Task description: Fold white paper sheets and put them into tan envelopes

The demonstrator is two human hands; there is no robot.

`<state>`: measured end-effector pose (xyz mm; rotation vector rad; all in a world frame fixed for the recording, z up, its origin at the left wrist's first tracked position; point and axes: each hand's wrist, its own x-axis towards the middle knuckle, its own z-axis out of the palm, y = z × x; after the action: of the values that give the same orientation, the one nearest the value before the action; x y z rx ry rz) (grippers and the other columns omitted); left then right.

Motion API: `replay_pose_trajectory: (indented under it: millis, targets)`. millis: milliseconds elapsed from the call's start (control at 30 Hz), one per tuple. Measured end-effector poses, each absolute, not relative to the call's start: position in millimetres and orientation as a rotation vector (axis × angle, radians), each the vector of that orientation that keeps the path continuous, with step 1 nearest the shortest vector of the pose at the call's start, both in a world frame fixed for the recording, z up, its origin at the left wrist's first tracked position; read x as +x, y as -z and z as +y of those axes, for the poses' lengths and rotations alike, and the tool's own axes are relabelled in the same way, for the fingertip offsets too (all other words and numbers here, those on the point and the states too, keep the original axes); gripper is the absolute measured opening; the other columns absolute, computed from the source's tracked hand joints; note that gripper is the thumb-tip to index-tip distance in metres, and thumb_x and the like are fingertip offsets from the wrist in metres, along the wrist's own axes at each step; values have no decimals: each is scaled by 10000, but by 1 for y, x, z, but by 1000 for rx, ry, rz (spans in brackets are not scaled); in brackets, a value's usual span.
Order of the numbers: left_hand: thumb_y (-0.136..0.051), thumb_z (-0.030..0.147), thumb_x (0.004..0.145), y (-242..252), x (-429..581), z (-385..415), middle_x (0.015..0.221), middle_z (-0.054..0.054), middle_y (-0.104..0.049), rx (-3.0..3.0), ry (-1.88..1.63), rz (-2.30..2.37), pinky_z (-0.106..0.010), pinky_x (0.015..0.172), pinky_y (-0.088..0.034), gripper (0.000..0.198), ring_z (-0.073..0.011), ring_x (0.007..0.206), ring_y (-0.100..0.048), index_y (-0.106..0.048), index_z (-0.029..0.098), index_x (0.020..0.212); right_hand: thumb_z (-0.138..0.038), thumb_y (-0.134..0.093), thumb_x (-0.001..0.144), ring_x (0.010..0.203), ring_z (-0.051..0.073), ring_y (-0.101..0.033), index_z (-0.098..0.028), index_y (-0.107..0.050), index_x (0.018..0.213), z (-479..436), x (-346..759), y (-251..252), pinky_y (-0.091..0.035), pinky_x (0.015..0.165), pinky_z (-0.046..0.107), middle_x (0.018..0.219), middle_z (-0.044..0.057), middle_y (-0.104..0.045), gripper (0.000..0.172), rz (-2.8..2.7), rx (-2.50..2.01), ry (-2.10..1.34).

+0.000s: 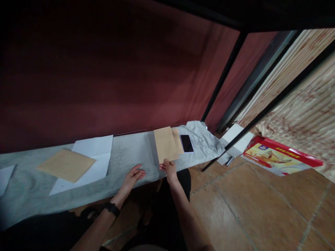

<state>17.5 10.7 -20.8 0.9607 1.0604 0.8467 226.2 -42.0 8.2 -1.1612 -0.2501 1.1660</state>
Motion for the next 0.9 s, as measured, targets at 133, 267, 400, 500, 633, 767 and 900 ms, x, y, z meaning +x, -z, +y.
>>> replay_pose_trajectory:
  millis: [133,267,400,500,633,767,900]
  targets:
    - [-869,569,542,22,18,9,803,-54,-737,982,-881,1053,-398,786,-587,759,-232,756,-741,-623,140,1118,-344,-800,815,619,171,-716,-193,-608,729,-31,260,-16,-611,610,268,626,28,-706,258,-210,-1192,-1125]
    - [-845,568,601,20,15,2,844,-48,-738,1055,-893,1002,-406,833,-593,691,-233,814,-747,-629,155,1112,-260,-699,886,664,186,-733,-194,-633,722,-27,277,-16,-616,643,277,661,55,-732,189,-190,-1226,-1139]
    - [-786,533,714,18,11,-4,916,-55,-737,1134,-905,950,-418,918,-578,586,-222,882,-739,-630,159,1138,-225,-673,911,669,176,-731,-190,-635,735,-25,286,-14,-607,650,258,680,57,-739,183,-179,-1254,-1178]
    - [-767,513,746,19,10,-7,923,-51,-730,1154,-926,936,-434,940,-572,538,-223,897,-733,-629,166,1133,-217,-631,948,642,157,-718,-188,-628,734,-22,291,-15,-599,658,246,690,58,-741,215,-165,-1275,-1205]
    - [-765,500,753,22,11,-7,916,-47,-724,1164,-941,919,-442,944,-569,510,-222,893,-727,-628,171,1118,-237,-535,1004,619,143,-704,-171,-653,762,-17,296,-19,-590,625,237,764,94,-764,278,-169,-1296,-1266]
    - [-739,483,783,24,12,-8,927,-51,-724,1187,-948,918,-436,938,-564,467,-216,886,-723,-631,175,1117,-224,-543,995,557,138,-678,-156,-665,767,-13,297,-22,-575,580,225,697,91,-750,268,-178,-1338,-1301]
    - [-718,473,794,26,12,-10,928,-55,-722,1214,-962,920,-434,932,-560,442,-219,888,-719,-634,173,1107,-213,-565,972,532,149,-671,-143,-684,794,-12,296,-23,-573,552,233,630,80,-736,226,-186,-1380,-1307]
